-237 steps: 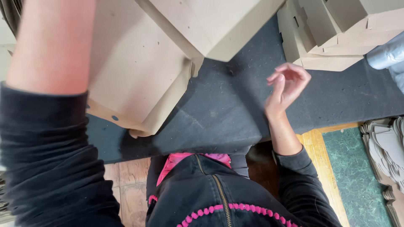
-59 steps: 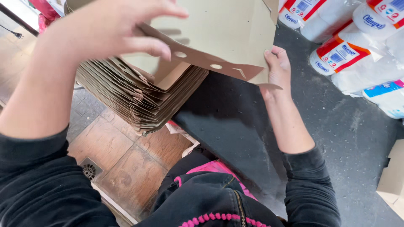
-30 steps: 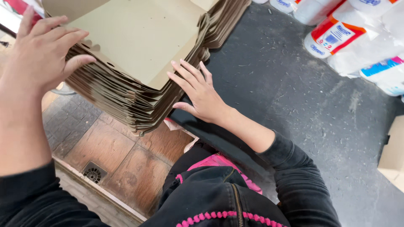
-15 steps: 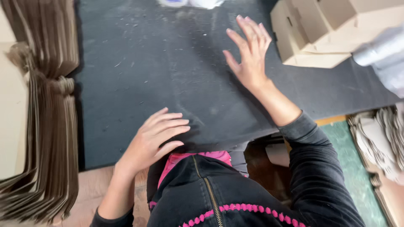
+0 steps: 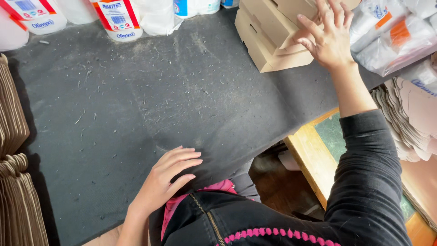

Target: The person takes flat cardboard box blanks from a stack, folds the sides and flaps to form open boxes, and places the assembled boxes into another stack.

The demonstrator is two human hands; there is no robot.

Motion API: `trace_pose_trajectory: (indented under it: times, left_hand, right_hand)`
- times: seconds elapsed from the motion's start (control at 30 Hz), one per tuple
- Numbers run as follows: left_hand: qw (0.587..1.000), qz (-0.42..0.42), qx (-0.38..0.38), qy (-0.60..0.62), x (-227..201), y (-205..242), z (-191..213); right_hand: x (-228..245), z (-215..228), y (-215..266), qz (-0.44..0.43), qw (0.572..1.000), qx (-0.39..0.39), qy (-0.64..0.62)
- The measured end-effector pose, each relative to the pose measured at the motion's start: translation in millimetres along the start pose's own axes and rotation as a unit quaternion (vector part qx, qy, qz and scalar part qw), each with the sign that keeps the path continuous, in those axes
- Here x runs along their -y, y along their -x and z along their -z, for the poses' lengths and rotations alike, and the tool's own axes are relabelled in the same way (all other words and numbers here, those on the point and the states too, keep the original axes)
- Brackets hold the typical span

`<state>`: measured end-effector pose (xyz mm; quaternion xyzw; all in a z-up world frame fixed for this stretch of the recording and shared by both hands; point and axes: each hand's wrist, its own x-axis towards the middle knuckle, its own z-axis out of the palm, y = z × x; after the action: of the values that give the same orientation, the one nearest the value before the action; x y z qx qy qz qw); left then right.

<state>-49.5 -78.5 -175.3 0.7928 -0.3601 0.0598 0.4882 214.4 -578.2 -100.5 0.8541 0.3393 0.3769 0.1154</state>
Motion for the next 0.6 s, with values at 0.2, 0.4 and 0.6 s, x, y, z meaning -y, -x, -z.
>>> trace_pose_trajectory:
  times: [0.2,0.4,0.6]
  left_hand:
    - [0.999,0.042,0.012,0.005,10.0,8.8,1.6]
    - [0.999,0.033,0.008,-0.003,10.6,6.8,3.1]
    - [0.996,-0.012,-0.003,-0.091,2.6,-11.2,33.2]
  right_hand:
    - [-15.5,-3.8,10.8,0.0,1.0,-0.006,0.021]
    - [-26.8,-13.4,1.3,0.059,0.991,-0.09,0.084]
    - [-10.0,19.0,-21.1,0.05,0.982,-0.168,0.068]
